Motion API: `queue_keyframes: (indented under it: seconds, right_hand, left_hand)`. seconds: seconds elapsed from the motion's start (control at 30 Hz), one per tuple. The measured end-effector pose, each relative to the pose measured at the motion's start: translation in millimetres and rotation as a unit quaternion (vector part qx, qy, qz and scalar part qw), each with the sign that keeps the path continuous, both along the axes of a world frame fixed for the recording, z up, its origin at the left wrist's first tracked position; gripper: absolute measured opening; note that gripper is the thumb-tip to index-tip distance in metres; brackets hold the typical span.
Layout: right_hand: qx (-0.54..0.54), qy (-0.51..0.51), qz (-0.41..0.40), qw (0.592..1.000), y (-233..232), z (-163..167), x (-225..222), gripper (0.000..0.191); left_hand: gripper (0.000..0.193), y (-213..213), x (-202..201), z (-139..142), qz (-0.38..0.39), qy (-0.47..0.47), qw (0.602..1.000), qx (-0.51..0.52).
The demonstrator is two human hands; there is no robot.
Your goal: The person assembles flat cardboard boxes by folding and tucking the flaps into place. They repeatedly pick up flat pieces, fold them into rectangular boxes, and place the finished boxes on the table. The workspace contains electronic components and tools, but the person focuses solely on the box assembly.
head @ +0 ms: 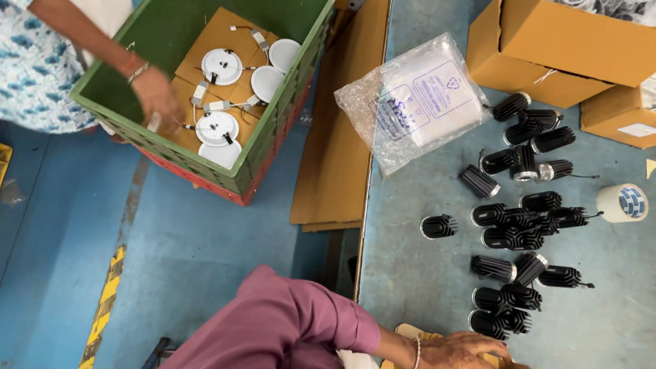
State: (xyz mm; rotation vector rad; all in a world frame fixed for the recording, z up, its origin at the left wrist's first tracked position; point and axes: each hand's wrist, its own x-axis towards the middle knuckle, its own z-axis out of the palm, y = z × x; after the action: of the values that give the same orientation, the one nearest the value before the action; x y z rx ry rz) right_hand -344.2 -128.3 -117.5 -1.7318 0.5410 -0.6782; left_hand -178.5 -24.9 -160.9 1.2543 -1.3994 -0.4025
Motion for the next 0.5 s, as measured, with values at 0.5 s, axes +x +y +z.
queue_keyframes:
  seconds: [0.5]
  right_hand:
    - [-0.272,0.042,-0.112,0.955,-32,-79,-5,0.048]
  left_hand:
    - [0.038,-29,0,-7,-0.137,0.323,0.933,0.075]
